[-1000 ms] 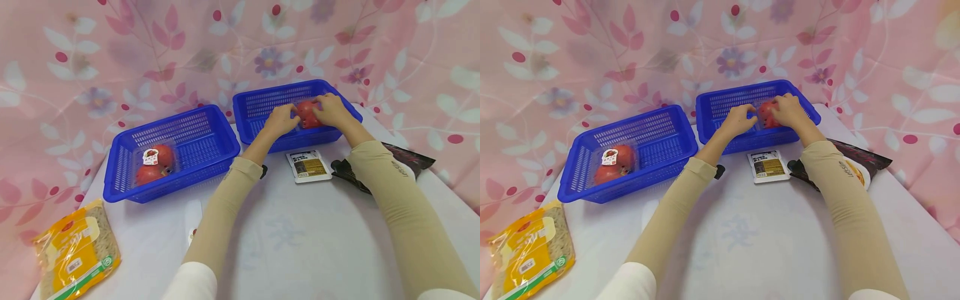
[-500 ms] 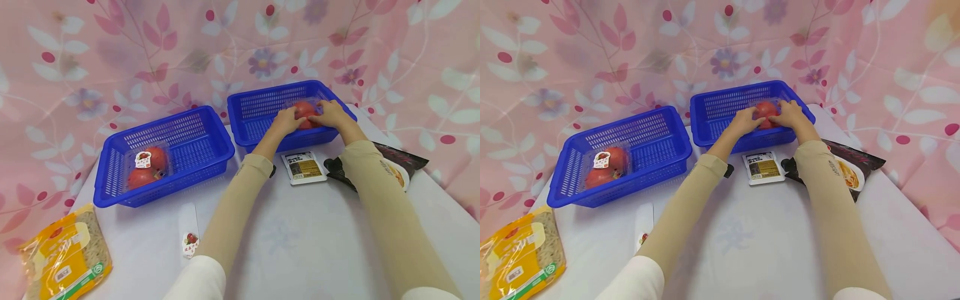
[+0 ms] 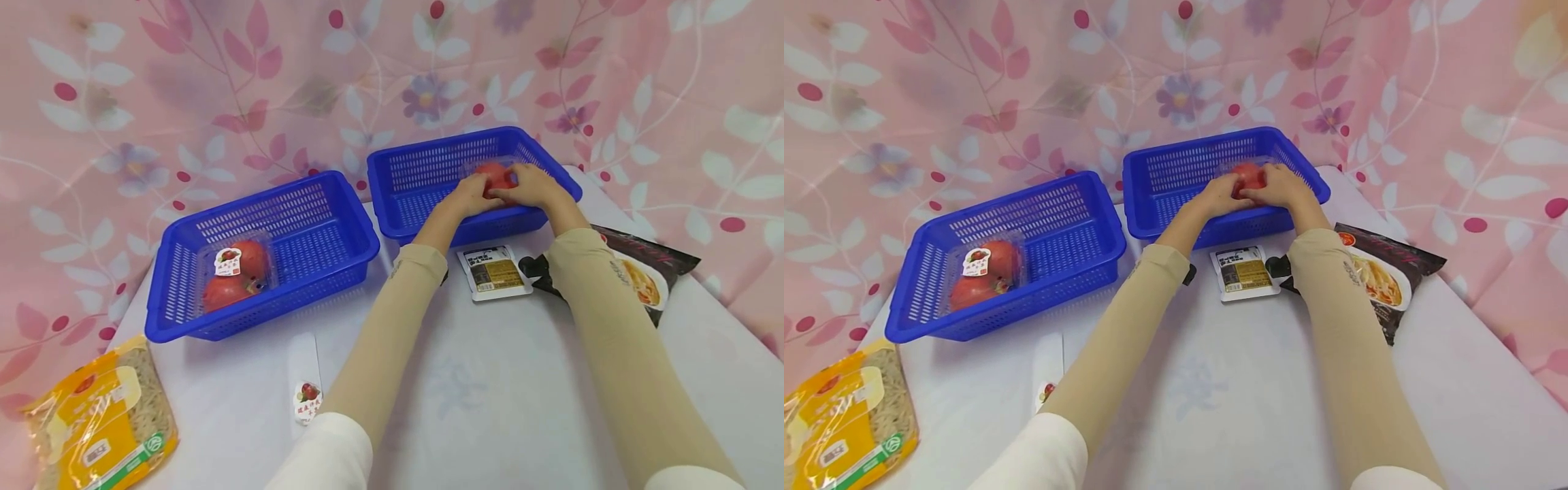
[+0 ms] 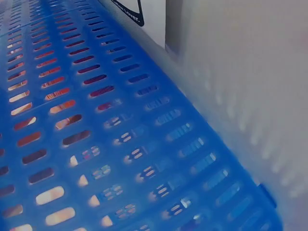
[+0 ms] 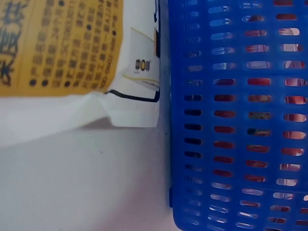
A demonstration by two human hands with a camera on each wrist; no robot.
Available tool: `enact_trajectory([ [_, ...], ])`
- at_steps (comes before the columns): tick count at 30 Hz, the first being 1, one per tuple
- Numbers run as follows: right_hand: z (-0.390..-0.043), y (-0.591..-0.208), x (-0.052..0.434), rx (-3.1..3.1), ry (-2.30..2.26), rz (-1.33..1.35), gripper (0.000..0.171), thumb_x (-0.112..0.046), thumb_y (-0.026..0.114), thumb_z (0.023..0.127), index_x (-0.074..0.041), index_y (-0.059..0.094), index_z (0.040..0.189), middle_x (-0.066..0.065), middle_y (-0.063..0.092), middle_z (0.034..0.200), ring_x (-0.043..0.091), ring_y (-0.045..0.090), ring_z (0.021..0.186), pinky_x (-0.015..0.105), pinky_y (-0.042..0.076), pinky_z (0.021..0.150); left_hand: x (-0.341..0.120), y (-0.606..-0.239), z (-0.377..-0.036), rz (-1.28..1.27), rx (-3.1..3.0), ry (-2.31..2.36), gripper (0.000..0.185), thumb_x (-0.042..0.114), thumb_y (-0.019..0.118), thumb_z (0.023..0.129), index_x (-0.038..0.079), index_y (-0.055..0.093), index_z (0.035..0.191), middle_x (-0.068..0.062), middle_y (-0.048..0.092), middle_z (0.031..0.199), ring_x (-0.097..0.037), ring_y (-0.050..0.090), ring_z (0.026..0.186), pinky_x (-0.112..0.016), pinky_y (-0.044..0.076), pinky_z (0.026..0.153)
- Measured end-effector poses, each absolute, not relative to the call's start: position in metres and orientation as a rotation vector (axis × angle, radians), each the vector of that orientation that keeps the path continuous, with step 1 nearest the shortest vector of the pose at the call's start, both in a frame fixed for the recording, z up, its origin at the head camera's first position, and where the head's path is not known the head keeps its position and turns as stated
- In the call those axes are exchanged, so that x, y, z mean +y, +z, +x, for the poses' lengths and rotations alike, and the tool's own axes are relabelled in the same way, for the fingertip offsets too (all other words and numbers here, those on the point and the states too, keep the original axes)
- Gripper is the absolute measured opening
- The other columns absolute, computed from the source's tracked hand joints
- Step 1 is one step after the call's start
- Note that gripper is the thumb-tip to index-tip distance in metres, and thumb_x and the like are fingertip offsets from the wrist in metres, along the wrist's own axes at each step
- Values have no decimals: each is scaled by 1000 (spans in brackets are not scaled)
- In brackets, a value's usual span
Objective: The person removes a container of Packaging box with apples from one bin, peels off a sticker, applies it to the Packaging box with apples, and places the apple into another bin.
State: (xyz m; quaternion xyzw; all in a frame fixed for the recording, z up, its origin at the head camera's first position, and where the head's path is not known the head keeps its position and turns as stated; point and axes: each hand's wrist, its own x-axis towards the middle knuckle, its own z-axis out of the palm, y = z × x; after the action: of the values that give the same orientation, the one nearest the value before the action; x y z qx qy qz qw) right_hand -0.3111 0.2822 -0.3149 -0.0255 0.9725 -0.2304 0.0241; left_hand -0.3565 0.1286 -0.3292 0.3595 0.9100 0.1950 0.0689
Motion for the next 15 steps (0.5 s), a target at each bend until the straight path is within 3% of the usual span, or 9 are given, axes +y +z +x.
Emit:
enact_trajectory([
  [5, -309, -313, 281, 3046, -714, -126, 78, -52, 49, 88, 12, 35, 131, 33, 39, 128, 46, 34, 118, 58, 26, 99, 128, -327, -354, 1073, 2761, 576, 47, 45, 52, 90, 9, 47, 119, -6, 51, 118, -19, 47, 111, -28, 40, 90],
  [15, -309, -311, 282, 3082, -806, -15, 70, -46, 56, 87, 8, 42, 129, 32, 42, 129, 47, 35, 120, 56, 27, 100, 128, -322, -349, 1015, 2829, 572, 49, 49, 51, 89, 12, 51, 121, -5, 49, 122, -19, 44, 113, -30, 41, 90],
])
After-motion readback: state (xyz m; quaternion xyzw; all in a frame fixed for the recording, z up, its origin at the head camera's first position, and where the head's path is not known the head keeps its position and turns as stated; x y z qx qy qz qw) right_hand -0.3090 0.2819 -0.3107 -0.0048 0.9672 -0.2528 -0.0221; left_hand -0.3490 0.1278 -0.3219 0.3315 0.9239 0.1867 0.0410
